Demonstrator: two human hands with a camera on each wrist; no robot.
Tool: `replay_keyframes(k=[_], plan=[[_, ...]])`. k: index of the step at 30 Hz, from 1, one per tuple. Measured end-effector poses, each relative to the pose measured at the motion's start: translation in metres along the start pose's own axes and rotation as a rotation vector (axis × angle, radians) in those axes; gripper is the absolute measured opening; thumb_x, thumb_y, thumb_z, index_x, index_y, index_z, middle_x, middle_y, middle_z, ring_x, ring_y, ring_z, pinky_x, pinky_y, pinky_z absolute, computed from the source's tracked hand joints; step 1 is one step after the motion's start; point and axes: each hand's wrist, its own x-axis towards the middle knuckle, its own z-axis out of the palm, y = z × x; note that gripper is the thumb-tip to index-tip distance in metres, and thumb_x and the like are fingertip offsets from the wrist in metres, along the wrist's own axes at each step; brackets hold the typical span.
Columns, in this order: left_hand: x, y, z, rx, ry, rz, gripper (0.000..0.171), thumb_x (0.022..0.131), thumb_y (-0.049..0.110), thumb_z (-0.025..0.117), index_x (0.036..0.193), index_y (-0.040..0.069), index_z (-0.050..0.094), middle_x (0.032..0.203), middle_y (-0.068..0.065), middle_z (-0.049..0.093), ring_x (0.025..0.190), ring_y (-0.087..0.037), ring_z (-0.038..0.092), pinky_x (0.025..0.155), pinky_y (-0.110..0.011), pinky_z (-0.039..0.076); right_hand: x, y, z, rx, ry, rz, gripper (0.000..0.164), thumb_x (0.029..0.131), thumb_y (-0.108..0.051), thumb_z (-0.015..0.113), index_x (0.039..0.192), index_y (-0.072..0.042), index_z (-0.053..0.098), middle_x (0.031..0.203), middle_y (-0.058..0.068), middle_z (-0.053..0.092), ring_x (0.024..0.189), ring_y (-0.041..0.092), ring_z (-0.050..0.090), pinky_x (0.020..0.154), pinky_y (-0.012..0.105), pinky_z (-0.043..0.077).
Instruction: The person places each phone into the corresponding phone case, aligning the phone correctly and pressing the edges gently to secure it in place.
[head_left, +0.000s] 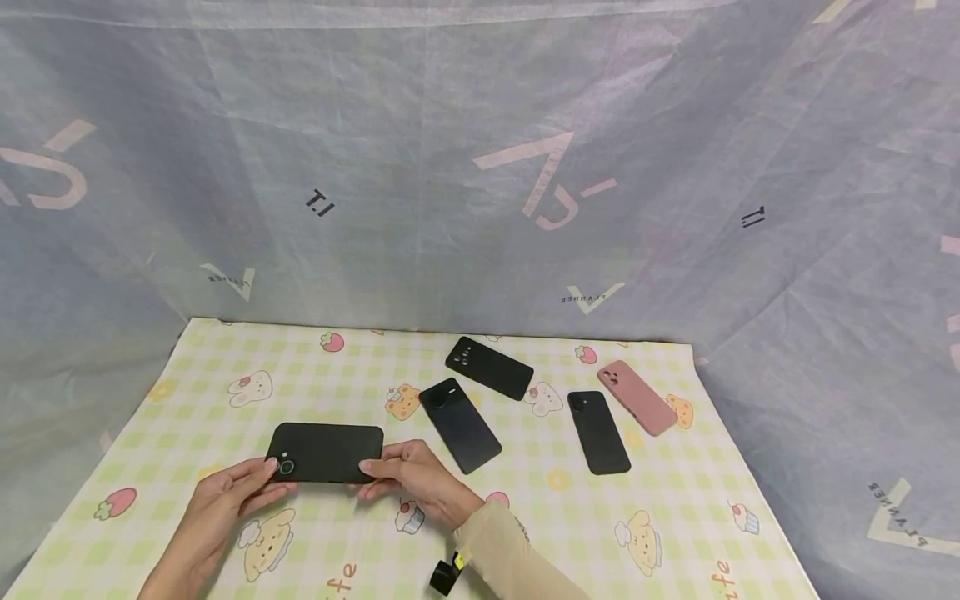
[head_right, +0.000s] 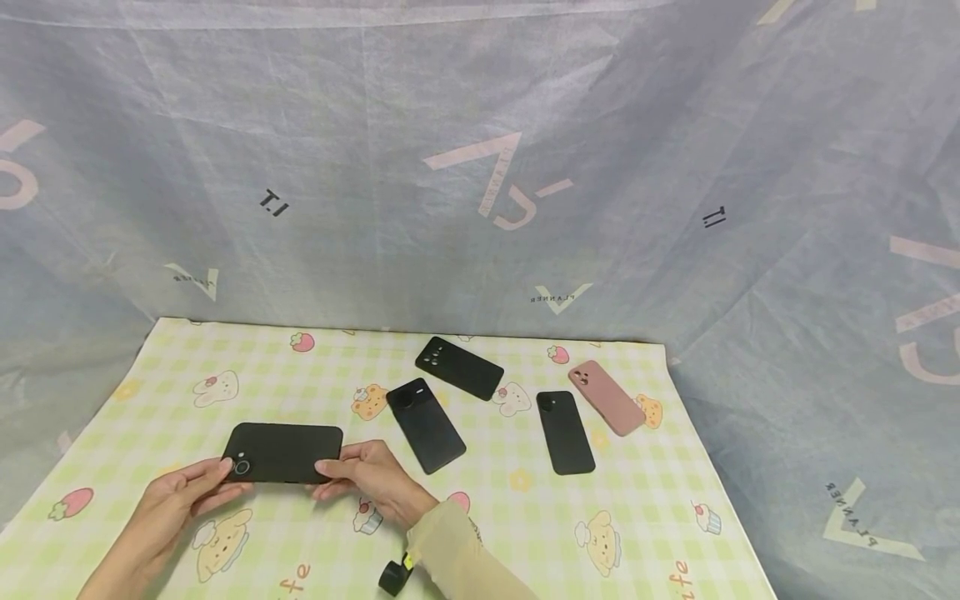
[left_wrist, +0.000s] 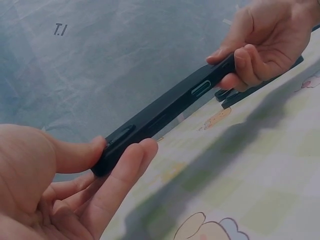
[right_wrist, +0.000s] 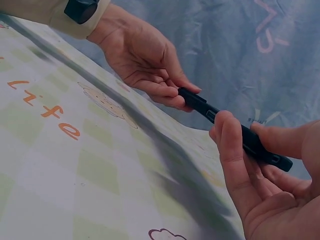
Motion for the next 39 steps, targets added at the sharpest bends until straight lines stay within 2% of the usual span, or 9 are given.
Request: replay_keyframes(k=[11,18,20,27,31,34,36,38,39], plan=[[-0.002,-0.002,0.001,-0.039,0.009,0.039,0.065,0.11,0.026,0.065,0.153,-0.017,0.041,0.104,-0.014,0.08,0.097,-0.018,0.08,0.091,-0.032,0.063,-0.002,0.0,0.002,-0.027,-0.001,-0.019,0.015,0.101,-0.011,0.076,0.099,0.003,0.076,0.096,0.029,0.077,0.072,0.014,0.077,0.072,0.023,0.064],[-0.002,0.001,0.008,-0.065,0.042,-0.024,0.066,0.112,0.027,0.061,0.158,-0.014,0.035,0.103,-0.006,0.079,0.097,-0.015,0.079,0.094,-0.029,0.061,-0.005,-0.001,0.005,-0.029,0.02,-0.027,0.017,0.101,-0.015,0.076,0.089,-0.004,0.072,0.092,0.02,0.08,0.072,0.012,0.077,0.067,0.02,0.061],[-0.003,0.002,0.013,-0.073,0.061,-0.046,0.069,0.113,0.031,0.059,0.161,-0.011,0.032,0.103,-0.001,0.078,0.098,-0.012,0.079,0.096,-0.027,0.06,-0.005,-0.002,0.006,-0.052,0.036,-0.016,0.019,0.101,-0.02,0.077,0.089,-0.005,0.072,0.091,0.019,0.08,0.072,0.01,0.077,0.055,0.017,0.053],[-0.008,0.002,0.03,-0.116,0.166,-0.025,0.066,0.113,0.038,0.056,0.157,-0.007,0.038,0.099,0.003,0.075,0.095,-0.012,0.078,0.094,-0.024,0.06,-0.005,-0.002,0.006,-0.098,0.055,0.006,0.02,0.101,-0.026,0.077,0.095,-0.007,0.075,0.092,0.017,0.081,0.075,0.008,0.078,0.047,0.017,0.039],[-0.01,0.0,0.037,-0.156,0.176,-0.016,0.066,0.112,0.042,0.055,0.154,-0.006,0.04,0.099,0.003,0.074,0.097,-0.01,0.077,0.097,-0.024,0.059,-0.004,-0.001,0.007,-0.116,0.076,0.015,0.023,0.1,-0.031,0.078,0.095,-0.009,0.076,0.091,0.012,0.082,0.078,0.008,0.078,0.041,0.024,0.013],[-0.011,-0.003,0.044,-0.182,0.135,-0.037,0.071,0.112,0.045,0.054,0.156,-0.007,0.036,0.11,0.001,0.069,0.103,-0.008,0.074,0.102,-0.025,0.056,-0.003,0.0,0.01,-0.089,0.078,0.006,0.023,0.101,-0.029,0.077,0.102,-0.006,0.078,0.097,0.014,0.082,0.078,0.009,0.079,0.044,0.018,0.036],[-0.012,-0.005,0.05,-0.183,0.104,-0.059,0.074,0.112,0.046,0.054,0.158,-0.008,0.033,0.119,-0.003,0.064,0.107,-0.007,0.072,0.106,-0.025,0.054,-0.003,0.0,0.011,-0.062,0.069,0.005,0.023,0.102,-0.026,0.076,0.108,-0.003,0.078,0.1,0.016,0.081,0.078,0.01,0.079,0.061,0.017,0.055],[-0.012,-0.006,0.058,-0.166,0.094,-0.075,0.076,0.111,0.048,0.056,0.157,-0.009,0.034,0.126,-0.006,0.059,0.108,-0.005,0.071,0.107,-0.024,0.053,-0.003,0.002,0.013,-0.035,0.055,0.004,0.024,0.102,-0.022,0.075,0.113,-0.001,0.077,0.101,0.017,0.081,0.078,0.01,0.078,0.083,0.025,0.063],[-0.012,-0.007,0.062,-0.158,0.096,-0.078,0.076,0.111,0.048,0.057,0.157,-0.009,0.035,0.129,-0.008,0.058,0.109,-0.004,0.071,0.107,-0.024,0.053,-0.003,0.002,0.014,-0.023,0.051,0.002,0.024,0.102,-0.021,0.075,0.115,0.0,0.076,0.101,0.017,0.081,0.078,0.011,0.078,0.085,0.027,0.064]])
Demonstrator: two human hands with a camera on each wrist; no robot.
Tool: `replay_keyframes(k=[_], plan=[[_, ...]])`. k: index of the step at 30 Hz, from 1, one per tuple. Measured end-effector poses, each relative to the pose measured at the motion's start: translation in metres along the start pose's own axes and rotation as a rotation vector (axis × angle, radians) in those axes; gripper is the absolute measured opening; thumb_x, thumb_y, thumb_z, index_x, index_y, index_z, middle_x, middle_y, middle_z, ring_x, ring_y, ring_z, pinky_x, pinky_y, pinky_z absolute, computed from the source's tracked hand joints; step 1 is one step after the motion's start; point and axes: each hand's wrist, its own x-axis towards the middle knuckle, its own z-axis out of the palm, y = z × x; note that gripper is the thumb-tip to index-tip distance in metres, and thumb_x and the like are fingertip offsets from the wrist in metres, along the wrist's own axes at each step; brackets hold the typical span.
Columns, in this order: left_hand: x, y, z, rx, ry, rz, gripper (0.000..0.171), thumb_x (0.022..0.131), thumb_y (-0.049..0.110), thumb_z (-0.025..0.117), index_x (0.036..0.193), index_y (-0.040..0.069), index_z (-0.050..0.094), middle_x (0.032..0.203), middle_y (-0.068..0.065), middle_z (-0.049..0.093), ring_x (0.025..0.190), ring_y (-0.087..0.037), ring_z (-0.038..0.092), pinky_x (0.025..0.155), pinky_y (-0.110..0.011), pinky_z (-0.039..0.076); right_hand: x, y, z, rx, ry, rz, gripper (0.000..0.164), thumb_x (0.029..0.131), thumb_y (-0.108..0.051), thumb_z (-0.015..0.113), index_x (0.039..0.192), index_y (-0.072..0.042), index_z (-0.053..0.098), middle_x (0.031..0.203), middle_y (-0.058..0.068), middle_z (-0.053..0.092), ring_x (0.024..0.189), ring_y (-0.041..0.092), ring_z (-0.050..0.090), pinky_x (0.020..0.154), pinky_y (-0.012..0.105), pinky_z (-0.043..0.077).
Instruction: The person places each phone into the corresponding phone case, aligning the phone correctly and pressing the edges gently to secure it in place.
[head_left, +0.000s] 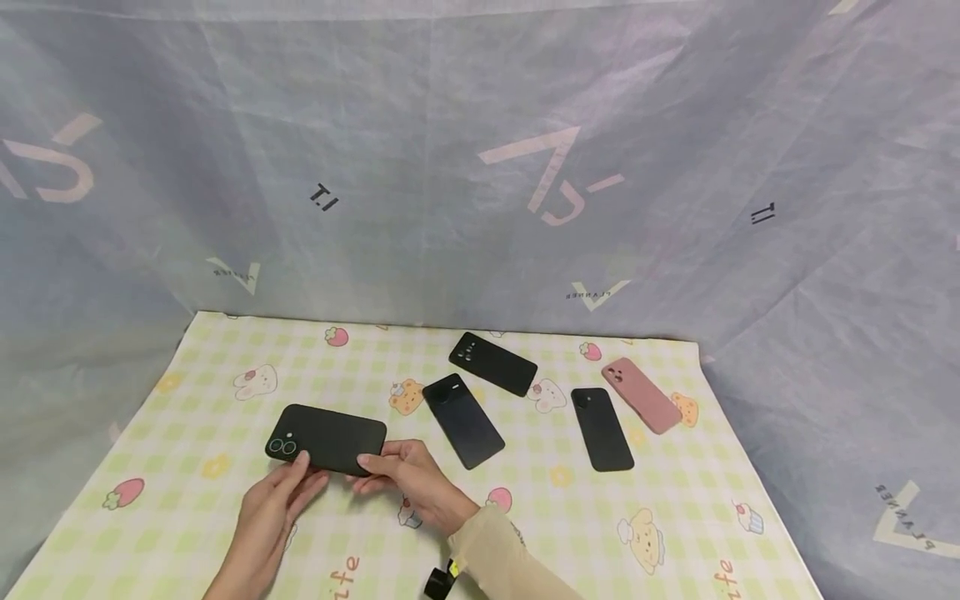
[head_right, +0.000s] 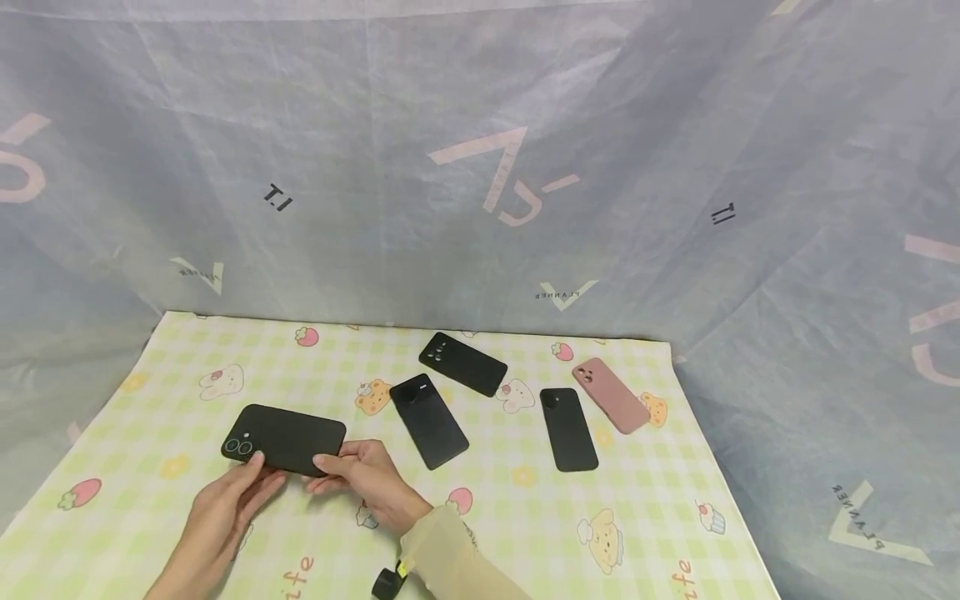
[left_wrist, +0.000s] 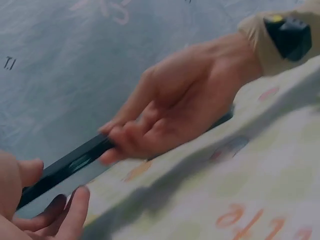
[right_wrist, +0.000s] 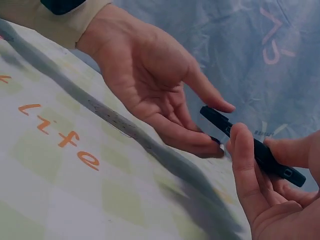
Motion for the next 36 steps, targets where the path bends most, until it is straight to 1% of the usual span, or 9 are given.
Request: replay_keyframes(k=[2,5,8,11,14,20,28,33,36], plan=[[0.0,-0.002,0.008,0.015,0.018,0.009,0.077,0.11,0.049,0.059,0.156,-0.009,0.038,0.137,-0.013,0.056,0.108,-0.001,0.071,0.106,-0.023,0.053,0.0,0.002,0.002,0.017,-0.008,-0.009,0.025,0.103,-0.019,0.075,0.118,0.001,0.076,0.1,0.016,0.081,0.079,0.011,0.078,0.087,0.03,0.064],[-0.003,-0.006,0.019,0.037,0.057,0.041,0.08,0.108,0.05,0.061,0.159,-0.007,0.037,0.151,-0.023,0.052,0.106,0.005,0.07,0.103,-0.021,0.054,-0.002,0.005,0.005,0.044,-0.026,-0.024,0.026,0.104,-0.015,0.073,0.122,0.003,0.074,0.1,0.016,0.08,0.08,0.011,0.078,0.086,0.03,0.064],[-0.006,-0.009,0.027,0.044,0.111,0.077,0.083,0.108,0.051,0.061,0.163,-0.005,0.033,0.161,-0.025,0.047,0.103,0.012,0.068,0.099,-0.016,0.054,-0.004,0.008,0.009,0.074,-0.045,-0.027,0.025,0.104,-0.012,0.072,0.123,0.005,0.073,0.1,0.018,0.08,0.08,0.012,0.078,0.083,0.028,0.064],[-0.009,-0.01,0.031,0.047,0.167,0.114,0.082,0.109,0.05,0.059,0.163,-0.006,0.034,0.16,-0.026,0.047,0.1,0.015,0.066,0.094,-0.011,0.054,-0.006,0.009,0.013,0.083,-0.049,-0.025,0.024,0.104,-0.011,0.072,0.122,0.005,0.073,0.1,0.019,0.08,0.08,0.012,0.078,0.082,0.027,0.064],[-0.01,-0.009,0.032,0.049,0.182,0.149,0.076,0.111,0.046,0.058,0.16,-0.008,0.036,0.154,-0.025,0.054,0.1,0.015,0.066,0.094,-0.011,0.054,-0.007,0.009,0.017,0.079,-0.038,-0.026,0.023,0.103,-0.012,0.073,0.12,0.003,0.074,0.099,0.018,0.08,0.08,0.012,0.078,0.082,0.027,0.064],[-0.009,-0.007,0.027,0.053,0.148,0.164,0.072,0.111,0.038,0.059,0.159,-0.011,0.035,0.131,-0.008,0.072,0.1,0.008,0.07,0.092,-0.014,0.056,-0.007,0.01,0.018,0.088,-0.018,-0.024,0.021,0.102,-0.01,0.074,0.118,0.004,0.074,0.099,0.022,0.08,0.078,0.013,0.078,0.08,0.027,0.065],[-0.005,-0.005,0.022,0.075,0.127,0.164,0.068,0.111,0.034,0.061,0.156,-0.013,0.038,0.112,0.001,0.076,0.097,0.003,0.072,0.09,-0.015,0.057,-0.006,0.011,0.018,0.089,-0.024,-0.032,0.019,0.101,-0.008,0.075,0.116,0.004,0.074,0.101,0.025,0.079,0.078,0.014,0.078,0.078,0.026,0.065],[0.0,-0.001,0.016,0.102,0.096,0.131,0.069,0.112,0.033,0.061,0.156,-0.013,0.036,0.116,-0.002,0.075,0.098,0.004,0.071,0.09,-0.016,0.058,-0.007,0.012,0.016,0.069,-0.046,-0.01,0.016,0.101,-0.008,0.075,0.112,0.003,0.075,0.105,0.029,0.078,0.08,0.013,0.079,0.079,0.026,0.064],[0.003,0.003,0.011,0.118,0.06,0.121,0.069,0.113,0.029,0.06,0.157,-0.016,0.032,0.128,-0.012,0.072,0.098,0.004,0.072,0.091,-0.017,0.059,-0.009,0.011,0.015,0.046,-0.062,0.002,0.015,0.101,-0.009,0.075,0.11,0.003,0.075,0.101,0.026,0.079,0.079,0.013,0.078,0.08,0.026,0.064]])
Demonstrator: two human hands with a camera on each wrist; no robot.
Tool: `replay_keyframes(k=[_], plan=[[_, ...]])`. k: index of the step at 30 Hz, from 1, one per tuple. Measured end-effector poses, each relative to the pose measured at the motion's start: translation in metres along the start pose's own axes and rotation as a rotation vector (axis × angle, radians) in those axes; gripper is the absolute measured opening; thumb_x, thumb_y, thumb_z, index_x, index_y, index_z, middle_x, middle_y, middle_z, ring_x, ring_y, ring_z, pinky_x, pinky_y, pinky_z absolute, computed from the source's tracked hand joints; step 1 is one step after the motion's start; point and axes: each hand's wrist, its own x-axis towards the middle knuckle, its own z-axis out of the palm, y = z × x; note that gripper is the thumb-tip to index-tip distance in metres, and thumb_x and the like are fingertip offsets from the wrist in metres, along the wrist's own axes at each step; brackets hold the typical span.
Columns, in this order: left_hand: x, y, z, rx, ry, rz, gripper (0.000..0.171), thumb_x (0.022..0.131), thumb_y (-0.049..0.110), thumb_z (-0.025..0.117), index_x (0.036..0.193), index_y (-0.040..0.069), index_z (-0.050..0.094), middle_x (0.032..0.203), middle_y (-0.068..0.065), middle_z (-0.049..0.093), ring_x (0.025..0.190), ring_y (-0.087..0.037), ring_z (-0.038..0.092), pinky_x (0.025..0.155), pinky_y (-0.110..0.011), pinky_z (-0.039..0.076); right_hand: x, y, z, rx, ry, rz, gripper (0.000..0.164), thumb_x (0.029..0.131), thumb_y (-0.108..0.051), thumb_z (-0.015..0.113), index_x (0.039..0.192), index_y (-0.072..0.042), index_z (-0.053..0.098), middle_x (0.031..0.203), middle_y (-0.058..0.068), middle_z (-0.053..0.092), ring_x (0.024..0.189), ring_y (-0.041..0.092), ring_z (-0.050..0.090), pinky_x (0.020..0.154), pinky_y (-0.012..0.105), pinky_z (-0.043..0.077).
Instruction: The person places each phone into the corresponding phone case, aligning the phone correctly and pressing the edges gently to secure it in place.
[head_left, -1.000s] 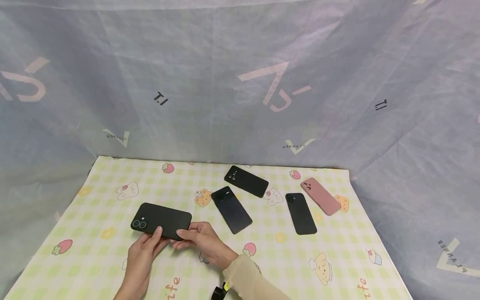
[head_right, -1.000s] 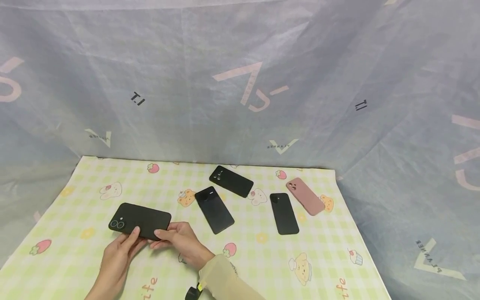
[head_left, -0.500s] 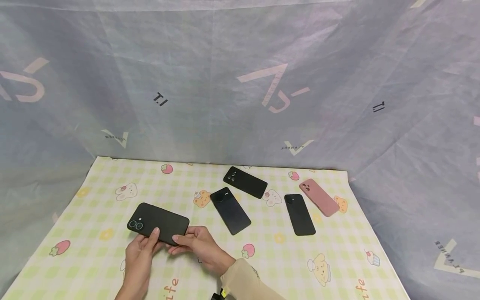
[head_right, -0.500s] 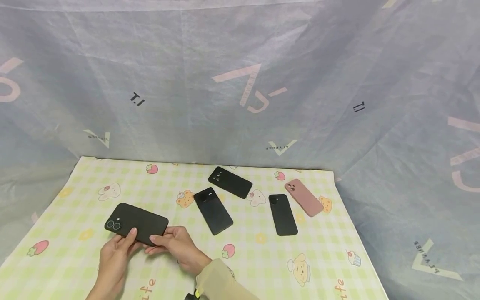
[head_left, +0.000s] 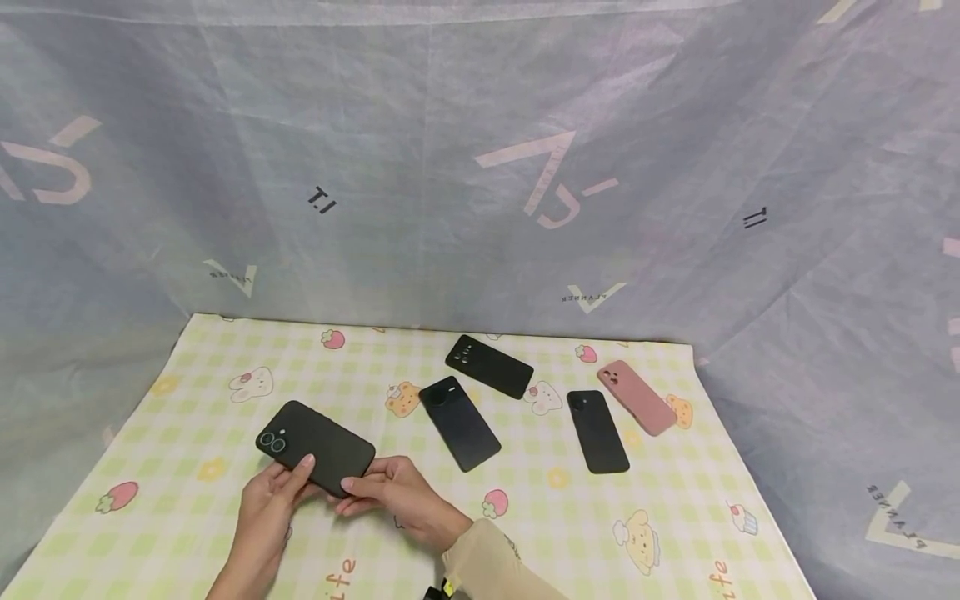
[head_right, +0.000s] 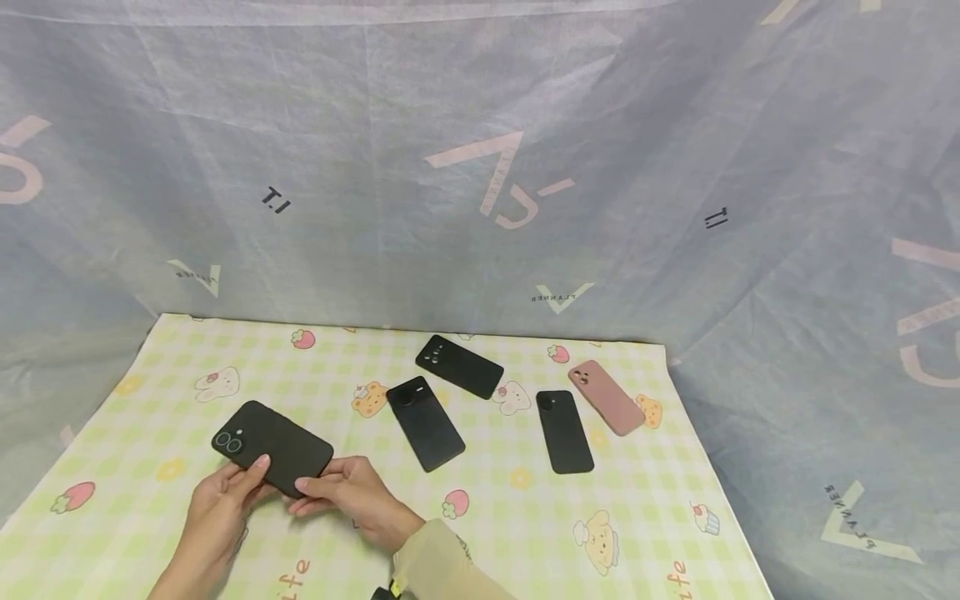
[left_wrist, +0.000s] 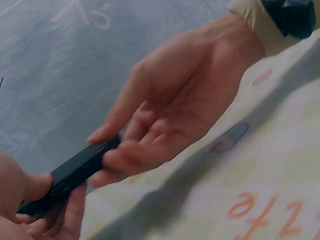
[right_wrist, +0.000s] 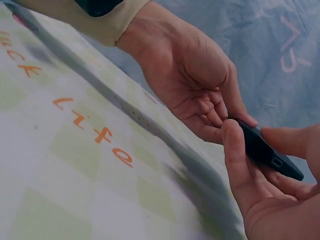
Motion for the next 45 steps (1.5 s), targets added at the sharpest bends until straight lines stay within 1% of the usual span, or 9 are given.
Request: replay_keyframes(k=[7,13,21,24,28,33,37,41,45], plan=[[0.008,0.011,-0.023,0.076,-0.069,0.015,0.076,0.11,0.027,0.065,0.16,-0.015,0.027,0.13,-0.008,0.074,0.096,0.002,0.073,0.089,-0.019,0.06,-0.003,-0.01,-0.012,-0.078,0.041,-0.028,0.015,0.101,-0.011,0.075,0.109,0.002,0.076,0.1,0.019,0.08,0.083,0.013,0.078,0.084,0.029,0.065],[0.015,0.019,-0.043,0.223,-0.081,-0.006,0.083,0.109,0.037,0.066,0.166,-0.007,0.023,0.132,-0.006,0.075,0.095,0.007,0.07,0.122,-0.04,0.041,-0.01,-0.023,-0.028,-0.097,0.08,-0.06,0.032,0.102,-0.008,0.073,0.124,0.015,0.069,0.109,0.02,0.079,0.088,0.014,0.078,0.083,0.026,0.064],[0.027,0.021,-0.055,0.355,-0.095,0.103,0.075,0.114,0.037,0.057,0.164,-0.01,0.027,0.146,-0.025,0.064,0.097,0.013,0.064,0.085,-0.01,0.051,-0.018,-0.042,-0.05,-0.18,0.103,-0.116,0.033,0.103,-0.008,0.072,0.126,0.015,0.068,0.11,0.022,0.079,0.089,0.017,0.078,0.085,0.031,0.065],[0.034,0.021,-0.06,0.382,-0.106,0.154,0.071,0.114,0.037,0.057,0.161,-0.01,0.032,0.141,-0.024,0.067,0.098,0.016,0.061,0.085,-0.008,0.049,-0.022,-0.049,-0.063,-0.221,0.13,-0.134,0.034,0.104,-0.009,0.072,0.128,0.015,0.067,0.112,0.022,0.079,0.091,0.018,0.079,0.089,0.036,0.065],[0.042,0.022,-0.068,0.436,-0.117,0.125,0.075,0.114,0.039,0.056,0.163,-0.011,0.029,0.142,-0.026,0.066,0.095,0.017,0.06,0.084,-0.007,0.047,-0.028,-0.059,-0.081,-0.269,0.159,-0.133,0.037,0.106,-0.011,0.07,0.132,0.015,0.064,0.116,0.023,0.078,0.095,0.019,0.079,0.096,0.044,0.063],[0.049,0.021,-0.078,0.502,-0.133,0.079,0.082,0.113,0.047,0.053,0.166,-0.009,0.024,0.151,-0.029,0.057,0.096,0.024,0.048,0.105,-0.024,0.047,-0.029,-0.068,-0.104,-0.331,0.213,-0.162,0.037,0.107,-0.009,0.067,0.133,0.016,0.063,0.116,0.026,0.076,0.093,0.016,0.079,0.092,0.037,0.064],[0.054,0.022,-0.081,0.52,-0.151,0.089,0.079,0.113,0.045,0.054,0.164,-0.01,0.029,0.149,-0.03,0.058,0.098,0.025,0.046,0.103,-0.023,0.049,-0.028,-0.077,-0.123,-0.363,0.28,-0.2,0.033,0.107,-0.005,0.067,0.13,0.018,0.065,0.111,0.027,0.076,0.089,0.017,0.078,0.086,0.032,0.065],[0.062,0.024,-0.084,0.553,-0.183,0.081,0.076,0.115,0.042,0.051,0.164,-0.012,0.027,0.155,-0.031,0.051,0.121,-0.001,0.063,0.085,-0.008,0.046,-0.027,-0.087,-0.14,-0.421,0.326,-0.224,0.03,0.106,-0.002,0.065,0.129,0.018,0.066,0.108,0.027,0.077,0.087,0.019,0.078,0.083,0.032,0.065],[0.069,0.026,-0.086,0.571,-0.208,0.062,0.076,0.116,0.041,0.048,0.165,-0.011,0.022,0.162,-0.032,0.041,0.152,-0.043,0.041,0.085,-0.009,0.044,-0.023,-0.097,-0.157,-0.487,0.36,-0.256,0.027,0.106,0.002,0.063,0.127,0.019,0.065,0.109,0.03,0.075,0.087,0.022,0.078,0.084,0.037,0.066]])
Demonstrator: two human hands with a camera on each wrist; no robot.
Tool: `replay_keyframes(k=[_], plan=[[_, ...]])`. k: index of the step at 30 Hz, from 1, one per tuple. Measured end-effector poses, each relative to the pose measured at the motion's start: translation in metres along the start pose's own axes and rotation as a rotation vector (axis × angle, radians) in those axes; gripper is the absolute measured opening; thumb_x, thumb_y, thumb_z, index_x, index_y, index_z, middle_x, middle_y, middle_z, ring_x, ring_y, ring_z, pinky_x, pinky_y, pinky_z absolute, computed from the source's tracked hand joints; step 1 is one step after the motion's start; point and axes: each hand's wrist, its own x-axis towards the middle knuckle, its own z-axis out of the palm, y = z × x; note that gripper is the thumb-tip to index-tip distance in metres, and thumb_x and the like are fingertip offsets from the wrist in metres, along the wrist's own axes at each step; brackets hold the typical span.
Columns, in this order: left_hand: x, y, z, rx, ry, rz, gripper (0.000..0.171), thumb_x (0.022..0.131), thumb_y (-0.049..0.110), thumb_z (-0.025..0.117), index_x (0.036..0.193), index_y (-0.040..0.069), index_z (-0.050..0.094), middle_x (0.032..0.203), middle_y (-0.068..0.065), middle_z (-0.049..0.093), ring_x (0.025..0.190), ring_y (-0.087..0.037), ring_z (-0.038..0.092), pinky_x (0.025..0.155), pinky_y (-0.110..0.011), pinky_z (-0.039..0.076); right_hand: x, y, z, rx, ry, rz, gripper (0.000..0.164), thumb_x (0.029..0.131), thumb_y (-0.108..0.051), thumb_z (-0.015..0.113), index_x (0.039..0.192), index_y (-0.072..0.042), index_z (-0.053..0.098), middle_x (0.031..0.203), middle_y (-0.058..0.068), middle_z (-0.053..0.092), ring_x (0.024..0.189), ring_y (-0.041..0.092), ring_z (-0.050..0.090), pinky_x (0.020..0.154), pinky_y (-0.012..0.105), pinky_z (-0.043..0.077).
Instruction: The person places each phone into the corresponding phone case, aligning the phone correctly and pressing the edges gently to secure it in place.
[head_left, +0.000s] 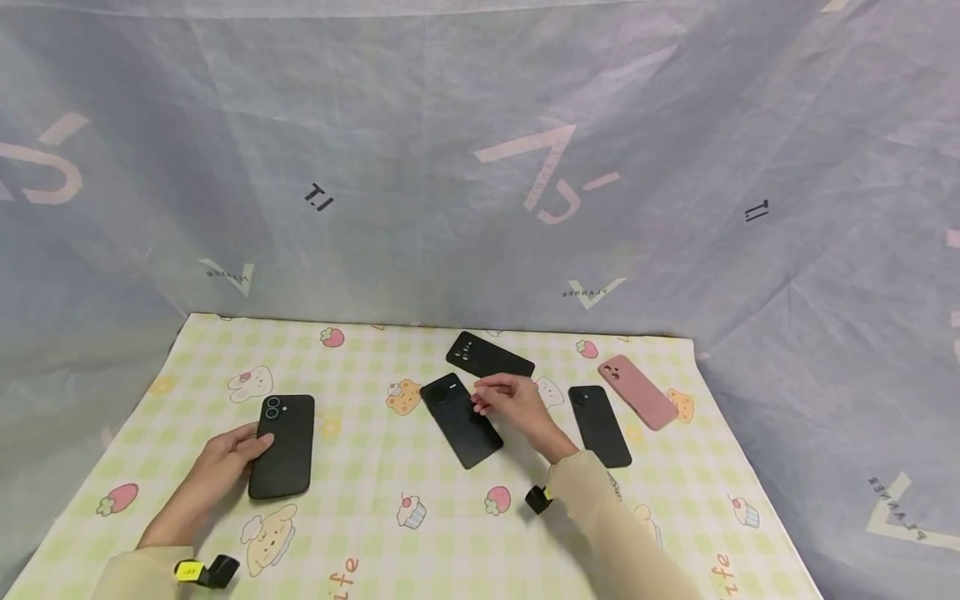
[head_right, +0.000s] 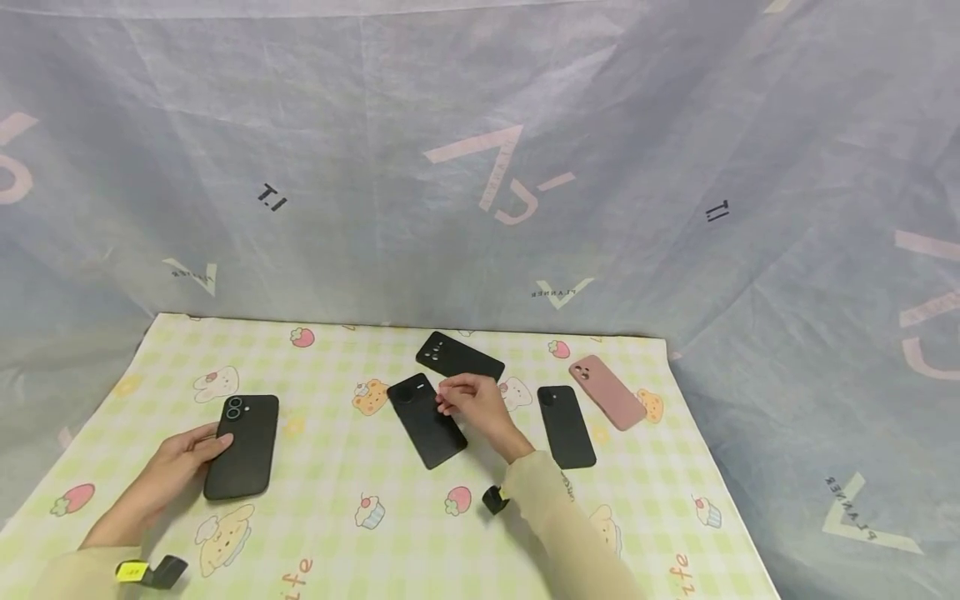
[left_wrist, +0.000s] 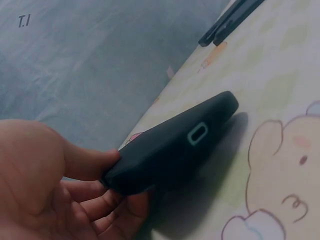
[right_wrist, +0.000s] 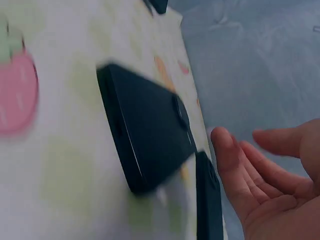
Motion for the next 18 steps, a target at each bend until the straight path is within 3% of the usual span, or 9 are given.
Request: replay_keyframes(k=[4,7,9,13,18], plan=[[0.003,0.0,-0.003,0.03,-0.011,-0.009,0.075,0.117,0.04,0.046,0.165,-0.011,0.02,0.163,-0.033,0.038,0.153,-0.049,0.036,0.098,-0.023,0.048,0.011,0.001,-0.014,-0.03,0.015,-0.005,0.025,0.105,0.007,0.061,0.127,0.019,0.065,0.11,0.034,0.074,0.087,0.026,0.078,0.088,0.048,0.065],[0.004,-0.001,-0.005,0.05,-0.013,-0.01,0.074,0.117,0.038,0.046,0.164,-0.013,0.021,0.162,-0.035,0.037,0.152,-0.051,0.035,0.113,-0.048,0.047,0.018,0.002,-0.022,-0.061,0.015,-0.004,0.025,0.106,0.006,0.061,0.127,0.019,0.065,0.11,0.034,0.074,0.09,0.032,0.078,0.089,0.051,0.064],[0.005,0.0,-0.006,0.064,-0.013,-0.007,0.074,0.117,0.038,0.046,0.164,-0.013,0.022,0.162,-0.037,0.037,0.153,-0.053,0.032,0.118,-0.063,0.039,0.022,0.001,-0.028,-0.093,0.026,-0.002,0.024,0.106,0.006,0.061,0.126,0.019,0.066,0.108,0.033,0.074,0.092,0.038,0.077,0.088,0.052,0.064],[0.006,0.0,-0.005,0.182,0.037,0.02,0.077,0.115,0.045,0.049,0.16,-0.015,0.033,0.154,-0.039,0.046,0.147,-0.059,0.037,0.117,-0.07,0.036,0.028,-0.004,-0.04,-0.218,0.049,-0.012,0.022,0.106,0.002,0.064,0.121,0.016,0.069,0.098,0.028,0.076,0.09,0.048,0.074,0.082,0.051,0.065],[0.002,0.001,-0.002,0.313,0.156,0.014,0.078,0.109,0.052,0.06,0.151,-0.013,0.049,0.135,-0.035,0.064,0.126,-0.054,0.059,0.101,-0.067,0.05,0.036,-0.007,-0.053,-0.476,0.048,-0.065,0.019,0.105,-0.006,0.069,0.118,0.007,0.075,0.089,0.016,0.077,0.08,0.039,0.075,0.07,0.038,0.064]])
